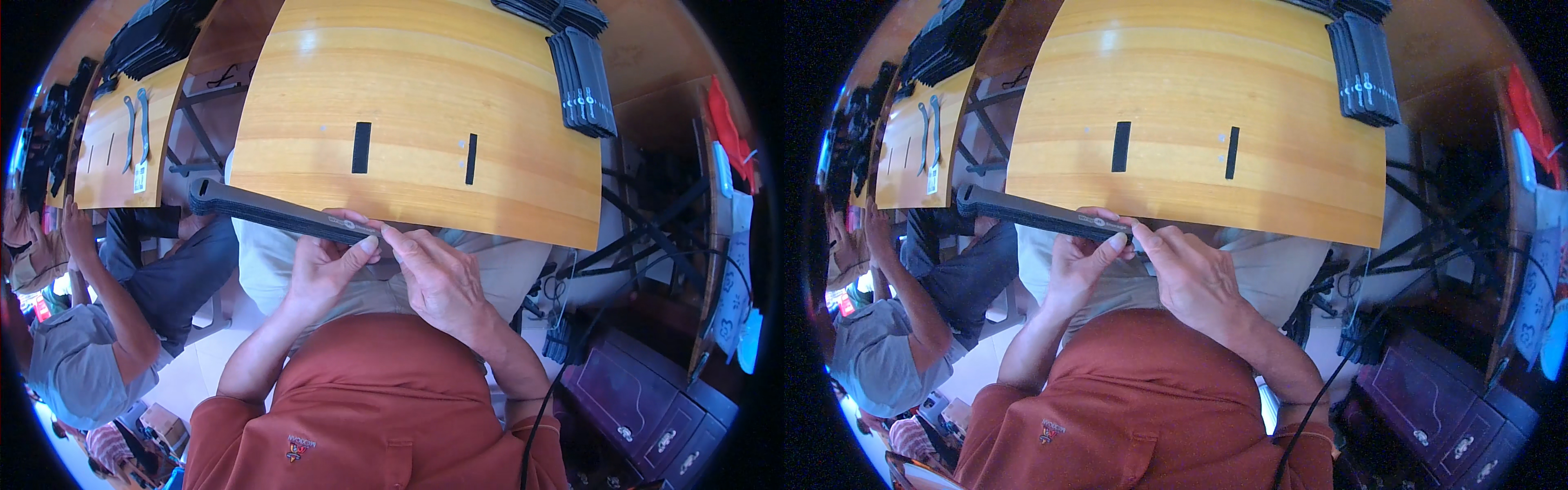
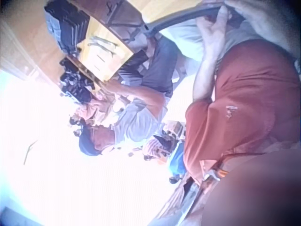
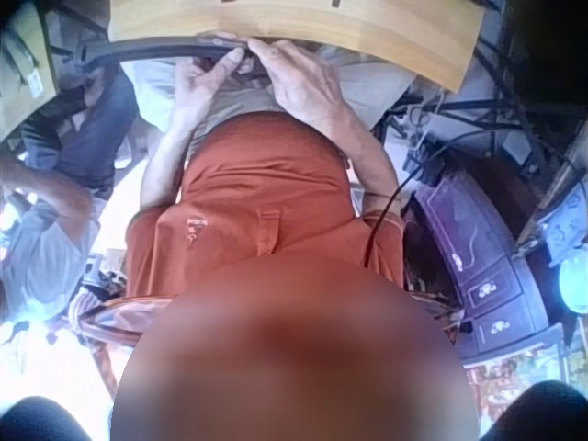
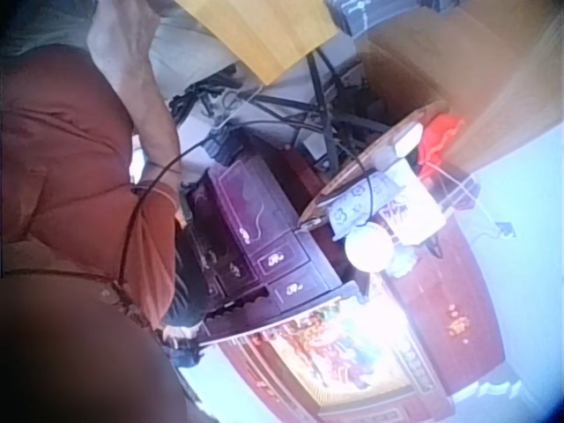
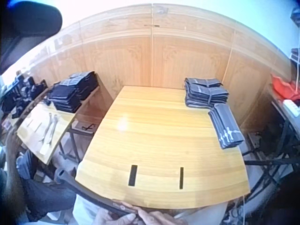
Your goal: Organizing and aligning black textile straps on a wooden table for inspection or packaging.
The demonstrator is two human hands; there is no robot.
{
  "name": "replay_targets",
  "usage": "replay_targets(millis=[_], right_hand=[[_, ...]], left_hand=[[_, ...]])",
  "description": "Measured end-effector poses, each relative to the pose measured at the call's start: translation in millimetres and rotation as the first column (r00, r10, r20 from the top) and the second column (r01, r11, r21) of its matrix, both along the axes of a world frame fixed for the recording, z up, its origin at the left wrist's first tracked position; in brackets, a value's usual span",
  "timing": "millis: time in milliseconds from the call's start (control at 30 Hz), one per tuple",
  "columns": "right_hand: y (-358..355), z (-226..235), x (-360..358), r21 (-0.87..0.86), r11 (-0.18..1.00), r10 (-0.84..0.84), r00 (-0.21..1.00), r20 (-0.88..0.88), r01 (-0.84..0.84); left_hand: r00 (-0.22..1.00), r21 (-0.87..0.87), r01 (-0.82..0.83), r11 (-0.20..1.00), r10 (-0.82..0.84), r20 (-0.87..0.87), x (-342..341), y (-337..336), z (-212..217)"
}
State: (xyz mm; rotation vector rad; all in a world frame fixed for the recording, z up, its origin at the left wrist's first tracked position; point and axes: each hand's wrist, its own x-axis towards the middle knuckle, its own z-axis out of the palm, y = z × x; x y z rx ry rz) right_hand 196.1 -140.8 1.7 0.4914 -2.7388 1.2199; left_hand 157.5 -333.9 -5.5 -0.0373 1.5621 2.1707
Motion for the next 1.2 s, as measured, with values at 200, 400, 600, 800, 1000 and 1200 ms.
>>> replay_targets(millis=[200,400,600,800,1000,1200], right_hand=[[-5.3,1.9,-1.2,0.061,0.998,0.008,1.000,0.008,-0.009],[-13.6,1.9,-1.2,-0.028,0.999,-0.041,0.999,0.017,0.042],[-5.3,-3.6,-2.7,-0.047,0.998,-0.039,0.999,-0.019,0.038],[15.1,6.6,-2.4,0.093,0.991,0.104,0.990,-0.093,-0.096],[17.8,16.9,-1.3,0.333,0.932,0.238,0.937,-0.257,-0.145],[24.3,26.5,-10.3,0.390,0.914,0.255,0.905,-0.341,-0.111]], left_hand=[[0.985,-0.064,-0.164,0.984,0.160,-0.062,9.1,10.7,-3.8],[0.976,-0.069,-0.210,0.975,0.204,-0.080,14.3,14.7,-7.0],[0.992,-0.184,-0.074,0.980,0.053,-0.118,13.5,9.5,-0.7],[0.959,-0.238,0.252,0.938,-0.275,-0.067,-0.7,-8.0,16.9],[0.859,-0.339,0.488,0.804,-0.511,0.026,-16.6,-20.8,28.5],[0.742,-0.417,0.625,0.660,-0.669,0.052,-21.7,-31.6,37.5]])
